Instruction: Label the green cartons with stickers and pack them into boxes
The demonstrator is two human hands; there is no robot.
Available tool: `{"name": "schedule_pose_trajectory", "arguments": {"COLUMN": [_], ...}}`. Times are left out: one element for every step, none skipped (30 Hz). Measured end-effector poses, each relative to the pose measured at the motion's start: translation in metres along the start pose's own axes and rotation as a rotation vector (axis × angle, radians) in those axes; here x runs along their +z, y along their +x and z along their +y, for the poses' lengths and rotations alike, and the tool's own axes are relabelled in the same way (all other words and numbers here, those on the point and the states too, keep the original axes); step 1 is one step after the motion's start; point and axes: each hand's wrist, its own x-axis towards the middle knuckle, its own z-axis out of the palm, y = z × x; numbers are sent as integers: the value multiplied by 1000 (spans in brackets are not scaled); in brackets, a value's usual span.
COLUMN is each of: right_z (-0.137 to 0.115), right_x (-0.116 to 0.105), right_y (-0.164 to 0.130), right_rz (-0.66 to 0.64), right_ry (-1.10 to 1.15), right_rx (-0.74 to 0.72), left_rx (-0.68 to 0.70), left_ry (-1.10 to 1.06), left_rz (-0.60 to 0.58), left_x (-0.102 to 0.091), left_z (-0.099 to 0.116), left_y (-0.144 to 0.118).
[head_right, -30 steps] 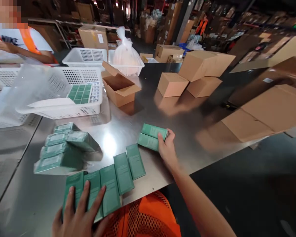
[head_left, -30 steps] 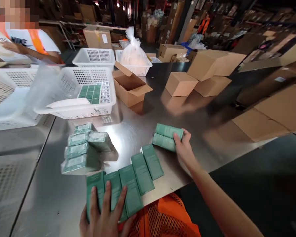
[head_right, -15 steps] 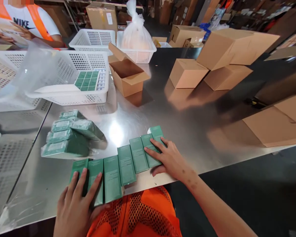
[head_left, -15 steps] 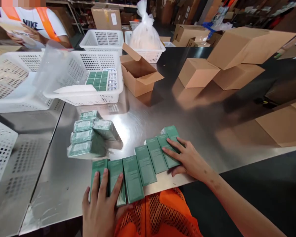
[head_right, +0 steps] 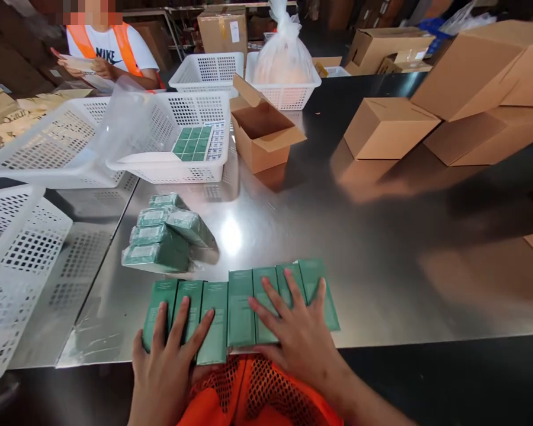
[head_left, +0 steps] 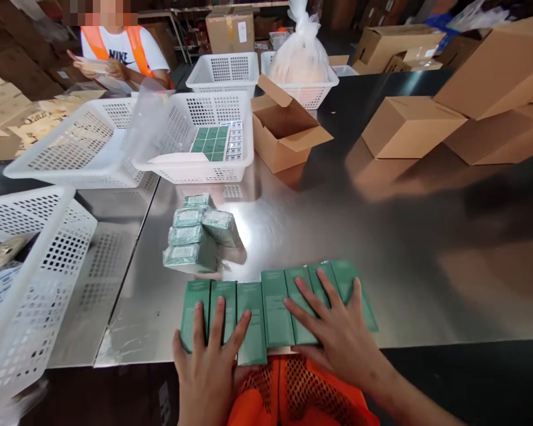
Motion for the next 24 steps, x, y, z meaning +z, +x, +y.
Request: {"name": "schedule_pose_trajectory", "arguments": {"right_z": [-8,-17,-26,-34,-44,-53,-63,-73,-83,-93,-101,-109,-115,-120,-124,-126,-129,-131,-133,-135,-137,-140,-143,-145], "right_x": [1,1,1,2,3,4,6,8,9,10,12,13,13,14,14,14,15,15,16,17,19,20,22,23], "right_y": [-4,-6,-6,-3,2,9,18,28,38,47,56,64,70,76,80,83,86,88,90,92,94,96,98,100], "right_rz": [15,28,37,45,52,55,57,56,53,47,39,33,29,28,31,38,46,52,54,51,41,29,17,8], "right_ry": [-4,-4,-2,0,4,8,15,25,37,51,66,84,102,120,135,147,152,149,143,135,126,118,111,106], "right_rx": [14,25,34,42,47,46,35,15,-10,-35,-55,-64,-58,-42,-18,5,27,45,59,65,68,69,66,63], "left_rx": [-2,-3,-7,-12,-16,-21,-31,-44,-55,-58,-54,-43,-27,-12,-4,-4,-5,-5,-4,-3,-1,8,16,20], "left_ry": [-7,-13,-16,-17,-14,-6,10,32,59,84,105,117,120,116,111,105,101,98,96,96,97,97,99,104], "left_rz": [-1,1,5,8,9,10,12,17,27,39,48,54,54,58,62,66,71,70,66,59,53,57,64,73], "left_x": [1,1,2,3,4,5,7,8,9,11,12,14,16,18,19,21,22,23,24,24,25,25,25,25], "left_z": [-3,-9,-15,-23,-33,-44,-57,-70,-84,-97,-110,-122,-133,-141,-148,-152,-156,-158,-160,-162,-164,-166,-168,-171], "left_y": [-2,-4,-7,-10,-12,-15,-17,-19,-20,-21,-22,-23,-24,-25,-26,-27,-27,-27,-27,-26,-25,-23,-22,-21]}}
